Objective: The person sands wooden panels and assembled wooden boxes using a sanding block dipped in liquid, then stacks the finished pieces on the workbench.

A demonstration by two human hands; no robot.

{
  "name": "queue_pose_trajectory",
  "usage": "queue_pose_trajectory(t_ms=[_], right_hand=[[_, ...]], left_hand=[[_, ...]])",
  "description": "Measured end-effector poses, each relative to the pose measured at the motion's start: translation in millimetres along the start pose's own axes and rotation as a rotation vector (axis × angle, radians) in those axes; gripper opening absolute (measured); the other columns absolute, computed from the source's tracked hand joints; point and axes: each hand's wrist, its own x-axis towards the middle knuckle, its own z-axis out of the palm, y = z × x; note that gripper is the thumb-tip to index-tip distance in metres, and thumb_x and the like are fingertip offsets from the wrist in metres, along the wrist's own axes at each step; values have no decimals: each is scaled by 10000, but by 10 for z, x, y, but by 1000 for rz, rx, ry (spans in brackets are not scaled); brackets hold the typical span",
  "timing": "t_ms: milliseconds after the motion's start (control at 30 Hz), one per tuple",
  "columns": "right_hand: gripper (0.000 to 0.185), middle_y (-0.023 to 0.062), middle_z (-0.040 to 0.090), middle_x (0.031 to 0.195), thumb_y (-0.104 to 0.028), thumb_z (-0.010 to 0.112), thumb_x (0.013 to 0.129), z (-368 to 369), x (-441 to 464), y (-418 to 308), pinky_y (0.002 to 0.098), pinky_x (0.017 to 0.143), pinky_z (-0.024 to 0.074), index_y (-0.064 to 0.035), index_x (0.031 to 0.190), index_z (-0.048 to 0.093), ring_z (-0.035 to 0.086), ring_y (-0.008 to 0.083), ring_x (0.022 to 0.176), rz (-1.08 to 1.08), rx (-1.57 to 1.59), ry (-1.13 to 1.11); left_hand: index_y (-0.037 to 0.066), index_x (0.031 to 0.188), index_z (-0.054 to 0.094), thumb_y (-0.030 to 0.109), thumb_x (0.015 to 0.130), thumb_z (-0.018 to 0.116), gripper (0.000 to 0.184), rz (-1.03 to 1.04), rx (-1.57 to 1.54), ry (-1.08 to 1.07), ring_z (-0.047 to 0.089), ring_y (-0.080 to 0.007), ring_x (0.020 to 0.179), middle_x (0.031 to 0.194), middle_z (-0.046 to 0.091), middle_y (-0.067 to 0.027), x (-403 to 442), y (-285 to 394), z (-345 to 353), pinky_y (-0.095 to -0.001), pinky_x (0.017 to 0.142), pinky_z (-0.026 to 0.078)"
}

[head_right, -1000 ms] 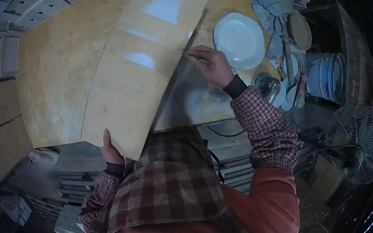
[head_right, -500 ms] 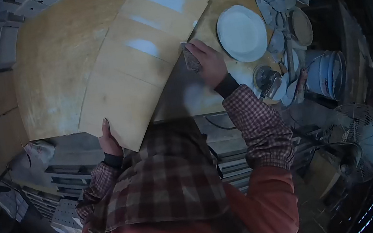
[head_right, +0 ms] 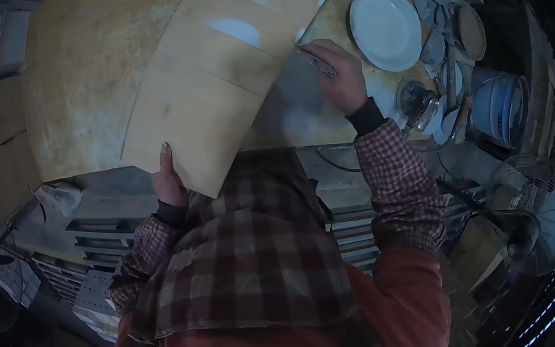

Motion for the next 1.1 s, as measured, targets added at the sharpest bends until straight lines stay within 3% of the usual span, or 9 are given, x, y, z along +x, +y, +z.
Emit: queue_pose_trajectory(t_ms=[200,300,333,467,667,733,900,967,1100], right_hand=[[262,129,564,956,58,479,771,186,-310,-322,241,560,442,31,1021,556,542,130,628,410,534,71],[297,135,547,1015,86,488,761,354,-515,-558,260,615,462,17,1041,556,563,163,751,160,402,-53],[310,136,551,1014,93,498,746,389,-558,-606,270,638,465,11,1039,559,565,184,790,170,357,-77],[428,128,544,1038,82,554,632,405,-548,-733,321,772,450,-42,1041,566,549,296,930,184,150,-71],[392,127,533,1085,-36,595,674,467,-711,-847,346,732,456,-33,1064,557,557,297,876,14,-164,-150],[401,125,525,1102,-18,591,675,441,-754,-843,347,748,454,-31,1073,550,553,295,900,3,-170,-247],[384,148,544,1060,30,595,647,421,-565,-719,319,798,446,-4,1028,561,553,281,952,144,-28,-76],[420,137,532,1084,24,586,636,483,-610,-687,329,770,454,-14,1053,553,557,286,909,52,-106,-55],[453,89,473,1150,-36,560,649,461,-718,-760,341,668,438,-14,1098,504,526,255,777,-78,-308,-181]], left_hand=[[-51,1134,414,268,896,423,398,-4,82,-73,515,-176,948,1078,505,-118,42,4,14,-290,811,424],[-70,1092,463,233,858,515,387,-77,-82,-64,514,-173,941,1050,525,-110,4,58,54,-294,795,428],[-65,1104,450,218,856,519,383,135,159,-167,513,-180,945,1056,519,-114,4,50,-29,-300,793,431],[-53,1119,433,200,868,498,362,-99,-57,-121,502,-185,970,1085,503,-118,41,26,-52,-302,798,429],[-56,1150,393,283,918,355,412,61,226,-273,524,-215,958,1094,505,-138,67,12,-119,-317,824,420],[-58,1148,396,279,920,346,409,-126,42,-168,524,-212,960,1091,507,-137,57,6,-81,-302,824,415],[-56,1155,398,270,910,396,408,67,384,-280,518,-152,948,1047,533,-94,60,29,-211,-274,815,412],[-61,1111,447,278,908,407,397,-132,320,-291,498,-124,934,1035,526,-79,106,65,-266,-262,803,409],[-49,1044,495,310,891,443,394,-60,251,-276,518,-116,834,942,555,-84,31,152,-167,-248,717,422]])
